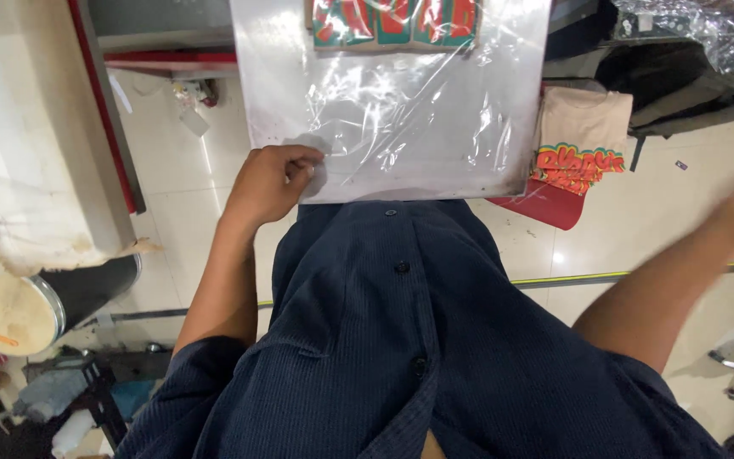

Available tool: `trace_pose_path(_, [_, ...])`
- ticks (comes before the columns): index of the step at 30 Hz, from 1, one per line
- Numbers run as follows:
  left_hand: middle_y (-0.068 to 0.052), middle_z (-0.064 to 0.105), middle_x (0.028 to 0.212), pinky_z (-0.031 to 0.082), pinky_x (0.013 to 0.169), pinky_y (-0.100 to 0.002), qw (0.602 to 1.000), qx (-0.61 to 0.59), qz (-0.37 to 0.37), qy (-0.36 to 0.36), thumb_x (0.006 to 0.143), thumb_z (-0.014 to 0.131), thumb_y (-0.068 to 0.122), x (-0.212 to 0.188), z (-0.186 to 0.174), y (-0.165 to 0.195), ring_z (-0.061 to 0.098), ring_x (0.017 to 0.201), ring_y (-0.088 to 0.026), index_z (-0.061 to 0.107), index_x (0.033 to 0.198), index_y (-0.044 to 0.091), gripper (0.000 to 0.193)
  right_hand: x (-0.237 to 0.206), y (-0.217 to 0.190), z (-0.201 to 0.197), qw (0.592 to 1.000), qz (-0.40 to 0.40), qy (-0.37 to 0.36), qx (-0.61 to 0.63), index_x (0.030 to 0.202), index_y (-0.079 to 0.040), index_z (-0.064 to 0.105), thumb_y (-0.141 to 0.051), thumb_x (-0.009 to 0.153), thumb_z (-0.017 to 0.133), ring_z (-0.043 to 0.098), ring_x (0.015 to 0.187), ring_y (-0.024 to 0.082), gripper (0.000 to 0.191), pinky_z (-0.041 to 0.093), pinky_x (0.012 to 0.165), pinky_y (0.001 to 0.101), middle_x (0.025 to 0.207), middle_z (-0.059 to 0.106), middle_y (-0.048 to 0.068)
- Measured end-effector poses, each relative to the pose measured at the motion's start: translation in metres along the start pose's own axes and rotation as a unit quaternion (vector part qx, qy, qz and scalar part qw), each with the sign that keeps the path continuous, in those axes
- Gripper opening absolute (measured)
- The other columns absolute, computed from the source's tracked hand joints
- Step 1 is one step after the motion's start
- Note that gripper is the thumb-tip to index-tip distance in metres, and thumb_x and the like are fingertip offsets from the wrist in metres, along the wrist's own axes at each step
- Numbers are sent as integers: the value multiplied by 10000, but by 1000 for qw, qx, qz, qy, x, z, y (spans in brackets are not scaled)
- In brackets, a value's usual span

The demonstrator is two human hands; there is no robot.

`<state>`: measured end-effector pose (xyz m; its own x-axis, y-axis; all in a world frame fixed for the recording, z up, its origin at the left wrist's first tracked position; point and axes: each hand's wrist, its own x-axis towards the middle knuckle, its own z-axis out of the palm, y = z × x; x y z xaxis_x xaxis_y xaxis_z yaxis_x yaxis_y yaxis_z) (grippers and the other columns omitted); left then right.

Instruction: The person folds beige t-shirts with colorful graphics and places each one into a clear plastic bag on a metal workbench. They smooth the shirts inside the bags and set the packaged items aside, repeating the process for multiple shirts.

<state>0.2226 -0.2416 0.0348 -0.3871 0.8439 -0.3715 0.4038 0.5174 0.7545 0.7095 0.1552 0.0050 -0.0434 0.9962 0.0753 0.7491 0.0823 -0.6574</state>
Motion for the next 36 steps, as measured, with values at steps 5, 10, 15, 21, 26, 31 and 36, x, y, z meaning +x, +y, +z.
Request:
trace_pose_path(5, [-103,721,1084,549,853,-370,995,72,68,32,801,690,-36,3,-8,-1,679,921,-270,770,1198,129,436,-79,-110,76,833,-147,-403,-351,1266,-161,726,-237,848,772,665,945,410,427,519,801,516,1043,714,197])
trace_pose_path(10, [-55,633,1388,505,993,-423,958,145,222,111,745,863,72,10,-1,-8,592,1198,-292,795,1172,184,447,-123,-164,91,896,-356,-221,-146,1159,-205,729,-179,967,747,681,1166,320,194,539,1024,446,1266,720,84])
trace_pose_path(15, [-134,590,1430,451,1069,-515,902,209,322,198,768,871,150,21,5,-15,542,1315,-337,810,1098,203,340,-109,-158,109,769,-600,-165,-148,1003,-194,726,-97,783,805,588,1378,301,253,445,1155,525,1458,646,38])
trace_pose_path(21, [-143,718,1281,486,1140,-475,926,34,357,118,969,699,116,62,-1,-29,644,1280,-339,714,1124,57,166,-68,-137,148,799,-484,-281,220,979,-51,549,-16,996,589,659,1336,422,56,408,1245,626,1223,725,223])
trace_pose_path(26, [-56,737,810,526,665,-281,949,-277,109,105,1123,527,183,123,-5,-33,720,730,-146,624,973,22,240,-23,-157,190,828,-177,-382,370,1115,-27,515,-179,1155,563,754,838,268,165,629,735,386,909,703,196])
trace_pose_path(31, [-51,651,684,466,551,-328,931,-258,124,226,1073,638,128,190,-16,-35,622,608,-145,616,891,-19,235,27,-184,241,881,-113,-357,291,1017,5,619,-184,1177,594,718,650,233,250,543,541,336,795,701,131])
trace_pose_path(36, [-70,748,735,590,622,-331,917,-46,159,362,908,698,66,222,-16,-38,767,657,-188,682,880,14,62,42,-186,273,928,-325,-155,90,882,27,634,-39,986,703,686,639,216,141,517,596,377,733,682,120])
